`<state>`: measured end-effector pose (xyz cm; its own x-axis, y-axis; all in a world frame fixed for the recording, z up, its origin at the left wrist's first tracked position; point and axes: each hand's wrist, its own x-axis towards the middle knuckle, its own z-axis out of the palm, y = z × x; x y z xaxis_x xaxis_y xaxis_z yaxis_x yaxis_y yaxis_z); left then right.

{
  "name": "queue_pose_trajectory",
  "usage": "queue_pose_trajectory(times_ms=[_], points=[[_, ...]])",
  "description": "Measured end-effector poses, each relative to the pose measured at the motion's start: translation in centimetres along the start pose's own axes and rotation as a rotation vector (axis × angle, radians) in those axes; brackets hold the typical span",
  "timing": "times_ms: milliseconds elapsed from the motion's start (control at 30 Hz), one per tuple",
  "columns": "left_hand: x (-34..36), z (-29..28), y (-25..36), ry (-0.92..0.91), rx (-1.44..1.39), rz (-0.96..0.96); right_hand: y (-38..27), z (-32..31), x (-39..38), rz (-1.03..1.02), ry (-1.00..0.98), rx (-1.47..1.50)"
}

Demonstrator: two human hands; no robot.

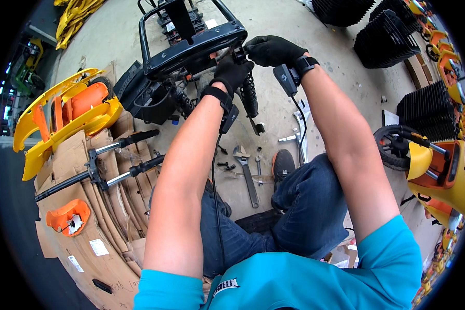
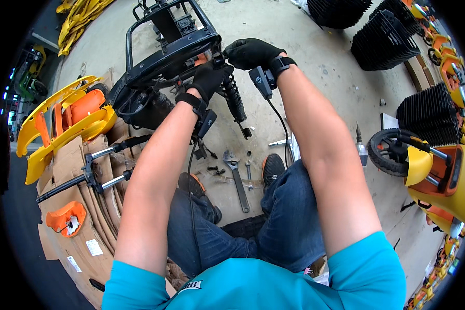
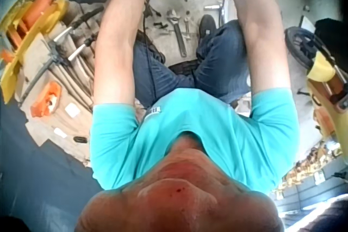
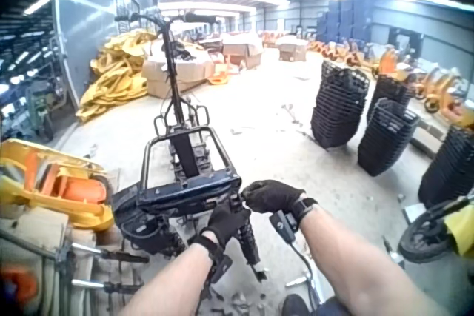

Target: The person sits on the floor and uses a socket wrench and a large adjustable wrench to loosen and remove bolts from a motorcycle frame component, then uses their hands to detach a black suspension shock.

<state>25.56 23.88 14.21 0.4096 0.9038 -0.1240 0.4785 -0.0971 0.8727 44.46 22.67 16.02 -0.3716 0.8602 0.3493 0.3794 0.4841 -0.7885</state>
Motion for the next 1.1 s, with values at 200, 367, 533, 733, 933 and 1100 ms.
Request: queue_pose_trajectory(times_ms=[200, 367, 533, 733, 933, 1100], points=[[-0.2, -0.6, -0.3, 0.012, 0.056, 0.007, -5.9, 0.8, 0.9, 0.974, 0.044, 0.231], [-0.3, -0.4, 0.0, 0.009, 0.023, -0.007, -4.1, 0.2, 0.9, 0.836, -0.007, 0.220], [-0.1, -0.1, -0.2, -0.016, -0.030, -0.006, -1.4, -0.4, 0.0, 0.707, 0.004, 0.657], [0.5, -0.1, -1.6, 0.015, -0.060, -0.021, -4.2, 0.7, 0.7, 0.876, 0.012, 0.199], [1.1, 0.2, -2.1, -0.003, -0.074, 0.067, -1.8, 0.1, 0.5, 0.709, 0.010, 0.381], [0.3, 0.0, -0.6, -0.018, -0.046, 0.018, -1.2, 0.0, -0.1, 0.684, 0.054, 0.735]])
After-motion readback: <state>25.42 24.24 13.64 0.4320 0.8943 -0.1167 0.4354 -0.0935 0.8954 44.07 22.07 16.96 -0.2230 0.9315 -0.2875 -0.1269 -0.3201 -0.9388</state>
